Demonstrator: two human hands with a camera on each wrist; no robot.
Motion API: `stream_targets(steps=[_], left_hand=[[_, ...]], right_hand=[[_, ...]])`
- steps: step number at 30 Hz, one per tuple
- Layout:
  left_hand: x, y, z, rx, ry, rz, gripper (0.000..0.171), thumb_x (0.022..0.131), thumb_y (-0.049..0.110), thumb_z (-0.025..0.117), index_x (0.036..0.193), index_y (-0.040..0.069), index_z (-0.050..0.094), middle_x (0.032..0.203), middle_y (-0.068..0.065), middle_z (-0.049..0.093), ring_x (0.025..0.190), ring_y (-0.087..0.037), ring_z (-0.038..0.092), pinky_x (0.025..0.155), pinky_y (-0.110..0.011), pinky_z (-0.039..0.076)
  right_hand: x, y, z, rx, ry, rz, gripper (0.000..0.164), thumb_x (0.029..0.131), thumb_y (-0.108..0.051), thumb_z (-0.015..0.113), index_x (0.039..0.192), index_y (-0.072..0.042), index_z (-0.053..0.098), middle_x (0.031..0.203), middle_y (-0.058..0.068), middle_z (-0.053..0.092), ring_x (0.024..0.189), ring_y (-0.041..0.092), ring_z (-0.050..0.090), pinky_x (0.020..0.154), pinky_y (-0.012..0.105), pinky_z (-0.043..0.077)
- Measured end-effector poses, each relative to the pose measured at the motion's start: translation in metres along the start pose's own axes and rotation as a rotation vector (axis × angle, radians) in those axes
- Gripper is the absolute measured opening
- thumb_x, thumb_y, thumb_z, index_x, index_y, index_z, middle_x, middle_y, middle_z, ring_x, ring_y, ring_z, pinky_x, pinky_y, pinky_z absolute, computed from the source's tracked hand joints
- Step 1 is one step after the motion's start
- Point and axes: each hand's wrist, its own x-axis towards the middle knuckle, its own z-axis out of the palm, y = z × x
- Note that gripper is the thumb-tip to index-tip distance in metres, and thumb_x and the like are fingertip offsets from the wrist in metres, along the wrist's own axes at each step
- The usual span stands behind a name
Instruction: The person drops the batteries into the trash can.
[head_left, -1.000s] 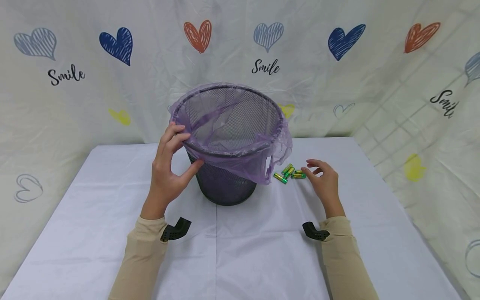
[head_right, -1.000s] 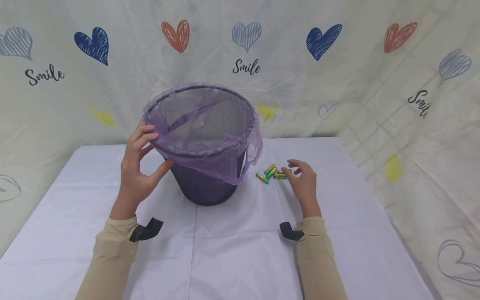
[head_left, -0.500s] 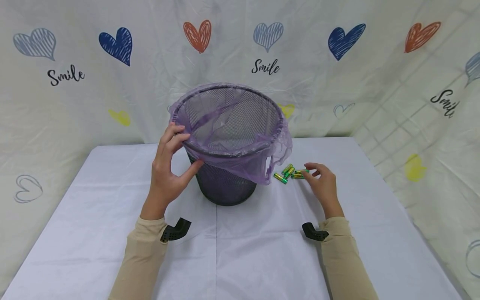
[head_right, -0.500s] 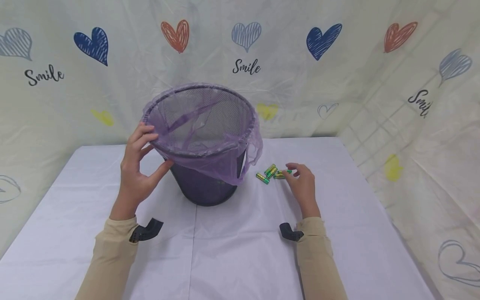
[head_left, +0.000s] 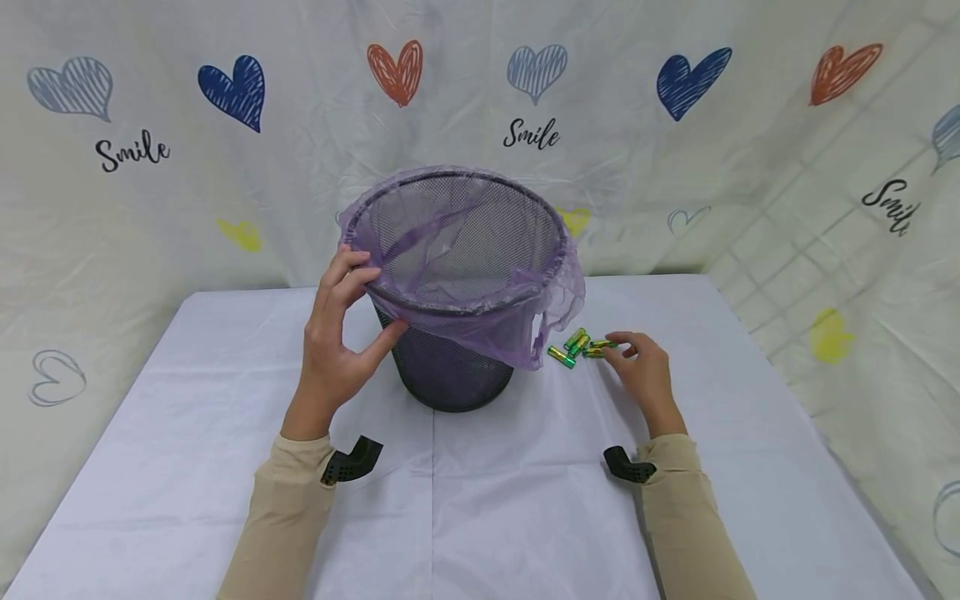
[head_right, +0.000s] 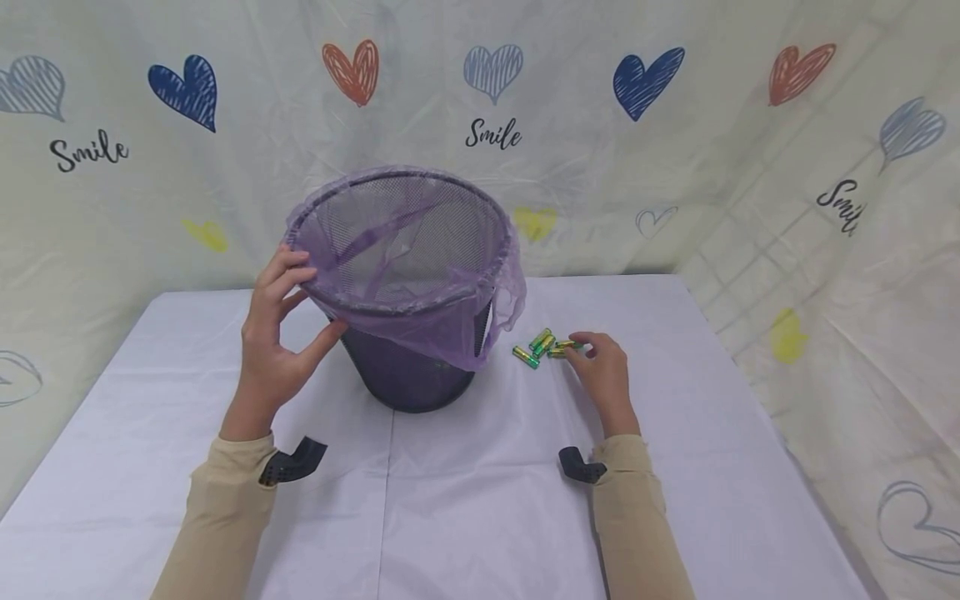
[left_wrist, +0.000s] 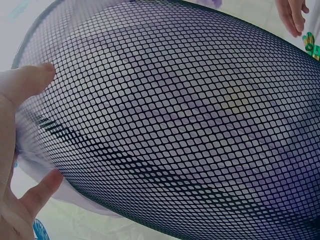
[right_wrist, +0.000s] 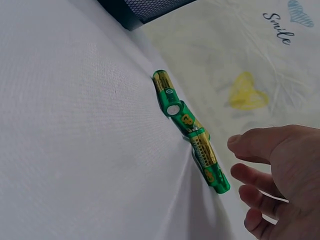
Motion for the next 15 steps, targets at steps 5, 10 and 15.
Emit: stream_targets(steps=[5,10,15], left_hand=[[-0.0005,-0.0007,-0.0001,0.002,0.000,0.001,0.057,0.060,-0.014,0.073,0.112,-0.015,0.049,0.122,-0.035,0.044,0.129,-0.047,0.032,0.101,-0.026,0.044],[-0.0006,-0.0006,0.0001,-0.004,-0.001,0.001,0.057,0.059,-0.014,0.073,0.112,-0.015,0.049,0.122,-0.036,0.044,0.129,-0.047,0.032,0.101,-0.026,0.044],[-0.0004,0.0000,0.0002,-0.001,-0.001,-0.002,0.057,0.059,-0.014,0.073,0.112,-0.015,0.049,0.122,-0.036,0.044,0.129,-0.047,0.032,0.101,-0.026,0.044]], right_hand=[[0.0002,0.0017,0.0010,-0.010,0.004,-0.004,0.025,0.082,-0.016,0.065,0.107,-0.010,0.066,0.104,0.012,0.063,0.084,0.024,0.053,0.063,0.027,0.039],[0.0000,0.0038,0.0020,-0.014,-0.016,0.017,0.025,0.082,-0.012,0.063,0.107,-0.010,0.065,0.103,0.014,0.062,0.082,0.023,0.051,0.061,0.026,0.039],[0.0001,0.0060,0.0036,-0.025,-0.050,0.037,0.026,0.083,-0.012,0.062,0.109,-0.011,0.065,0.106,0.014,0.061,0.084,0.024,0.051,0.063,0.027,0.039]])
